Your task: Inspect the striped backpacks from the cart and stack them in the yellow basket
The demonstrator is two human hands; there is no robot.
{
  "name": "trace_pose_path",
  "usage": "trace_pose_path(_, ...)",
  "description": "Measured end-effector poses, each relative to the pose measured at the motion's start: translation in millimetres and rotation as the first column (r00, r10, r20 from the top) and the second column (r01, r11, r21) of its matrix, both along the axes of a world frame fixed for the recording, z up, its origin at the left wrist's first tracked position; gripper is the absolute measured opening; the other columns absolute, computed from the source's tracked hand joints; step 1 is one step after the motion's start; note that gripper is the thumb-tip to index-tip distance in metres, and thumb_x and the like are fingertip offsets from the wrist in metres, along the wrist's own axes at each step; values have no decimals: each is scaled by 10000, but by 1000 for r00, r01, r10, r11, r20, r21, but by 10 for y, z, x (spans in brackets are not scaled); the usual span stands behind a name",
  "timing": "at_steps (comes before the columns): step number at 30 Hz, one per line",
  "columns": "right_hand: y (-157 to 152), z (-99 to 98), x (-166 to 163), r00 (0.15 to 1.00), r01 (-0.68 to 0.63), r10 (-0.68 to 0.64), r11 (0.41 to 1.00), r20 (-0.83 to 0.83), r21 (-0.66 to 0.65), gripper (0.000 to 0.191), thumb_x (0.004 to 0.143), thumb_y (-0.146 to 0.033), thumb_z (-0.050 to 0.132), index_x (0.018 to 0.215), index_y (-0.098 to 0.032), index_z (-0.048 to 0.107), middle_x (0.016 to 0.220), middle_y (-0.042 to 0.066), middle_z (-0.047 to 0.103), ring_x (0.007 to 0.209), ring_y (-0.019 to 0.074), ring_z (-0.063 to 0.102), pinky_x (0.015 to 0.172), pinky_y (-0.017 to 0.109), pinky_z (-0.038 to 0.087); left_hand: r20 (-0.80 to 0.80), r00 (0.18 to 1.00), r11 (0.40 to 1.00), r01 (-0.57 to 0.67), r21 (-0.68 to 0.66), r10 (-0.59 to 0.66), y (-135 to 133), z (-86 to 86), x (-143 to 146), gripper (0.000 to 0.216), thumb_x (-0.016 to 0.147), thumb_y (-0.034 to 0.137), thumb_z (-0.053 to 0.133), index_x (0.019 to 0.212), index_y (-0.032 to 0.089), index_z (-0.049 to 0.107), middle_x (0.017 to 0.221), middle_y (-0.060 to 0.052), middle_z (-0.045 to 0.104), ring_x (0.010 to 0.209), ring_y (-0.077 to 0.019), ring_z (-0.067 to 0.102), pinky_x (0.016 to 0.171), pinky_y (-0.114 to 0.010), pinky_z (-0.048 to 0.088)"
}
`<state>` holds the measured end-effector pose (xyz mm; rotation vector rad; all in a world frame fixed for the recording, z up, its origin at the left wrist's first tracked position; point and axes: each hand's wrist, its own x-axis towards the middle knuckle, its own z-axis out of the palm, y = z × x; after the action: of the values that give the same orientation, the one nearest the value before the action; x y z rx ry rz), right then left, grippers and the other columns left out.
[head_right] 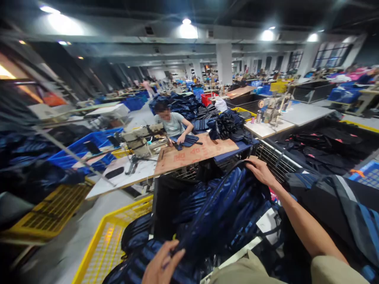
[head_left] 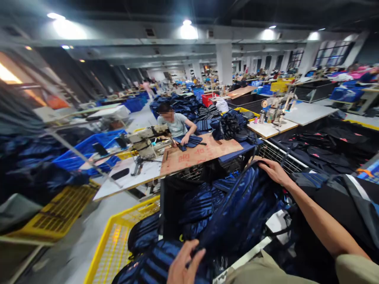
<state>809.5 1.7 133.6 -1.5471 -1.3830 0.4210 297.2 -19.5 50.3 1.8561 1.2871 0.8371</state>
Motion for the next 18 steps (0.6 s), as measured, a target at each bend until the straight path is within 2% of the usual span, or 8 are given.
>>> trace_pose_path(2, -81, 3, -44, 995, -101, 100, 992, -24, -75, 536, 1021, -651, 646, 1341, -253, 812, 1353, 94, 800, 1284, 329, 719, 1217, 499, 516, -100, 988, 941, -83, 329, 122, 233, 119, -84, 501, 1032, 690, 566, 1098, 263, 818, 1077, -79, 836, 1000, -258, 800, 854, -344, 666)
trace_pose_path(4, -202, 48, -100, 977, -213, 208, 966, -53, -144, 554, 1015, -669, 663, 1329, -237, 811, 1350, 113, 797, 1272, 339, 722, 1196, 490, 535, -153, 946, 776, -135, 615, 286, 441, 257, -154, 399, 1113, 507, 511, 1089, 231, 797, 946, -66, 809, 857, -221, 783, 786, -316, 632)
trace_pose_path(6, -334, 103, -155, 954, -300, 293, 931, -66, -210, 547, 1012, -668, 677, 1311, -229, 806, 1328, 118, 801, 1247, 341, 728, 1159, 476, 564, -141, 887, 593, -169, 787, 439, 545, 419, -181, 281, 1130, 323, 518, 1118, 198, 769, 850, -40, 766, 760, -184, 750, 723, -281, 584)
trace_pose_path(8, -448, 125, -238, 927, -369, 372, 884, -46, -287, 499, 1015, -630, 699, 1295, -230, 803, 1294, 115, 808, 1214, 331, 740, 1112, 440, 592, -129, 872, 480, -132, 867, 472, 520, 611, -136, 199, 1100, 158, 553, 1163, 177, 741, 846, -25, 756, 767, -158, 741, 744, -258, 565)
trace_pose_path(11, -544, 18, -530, 879, -425, 473, 839, 68, -340, 359, 1029, -525, 716, 1249, -260, 817, 1225, 89, 830, 1126, 296, 781, 1017, 374, 626, -204, 914, 402, 50, 914, 350, 301, 925, 89, 271, 1040, 19, 597, 1249, 147, 713, 908, -33, 783, 803, -142, 727, 793, -263, 557)
trace_pose_path(15, -547, -331, -1183, 869, -423, 444, 896, 218, -137, 300, 1084, -410, 626, 1297, -291, 800, 1231, 77, 843, 1100, 260, 814, 987, 363, 646, -312, 923, 262, 251, 932, 224, -15, 1232, 496, 267, 1011, 22, 637, 1212, 155, 751, 848, -7, 771, 703, -156, 632, 739, -316, 538)
trace_pose_path(17, -525, -450, -1427, 870, -443, 437, 896, 229, -28, 301, 1100, -387, 598, 1296, -282, 800, 1191, 85, 854, 1068, 245, 828, 967, 345, 654, -269, 951, 264, 224, 938, 149, -75, 1306, 574, 277, 1004, 30, 646, 1191, 192, 772, 845, -6, 756, 793, -178, 667, 858, -337, 581)
trace_pose_path(18, -512, -467, -1495, 870, -452, 439, 892, 224, 8, 297, 1106, -386, 591, 1277, -278, 807, 1158, 83, 860, 1037, 237, 833, 945, 327, 656, -217, 969, 308, 170, 936, 123, -78, 1324, 552, 285, 1004, 48, 663, 1215, 205, 773, 879, -17, 760, 867, -187, 695, 920, -342, 592)
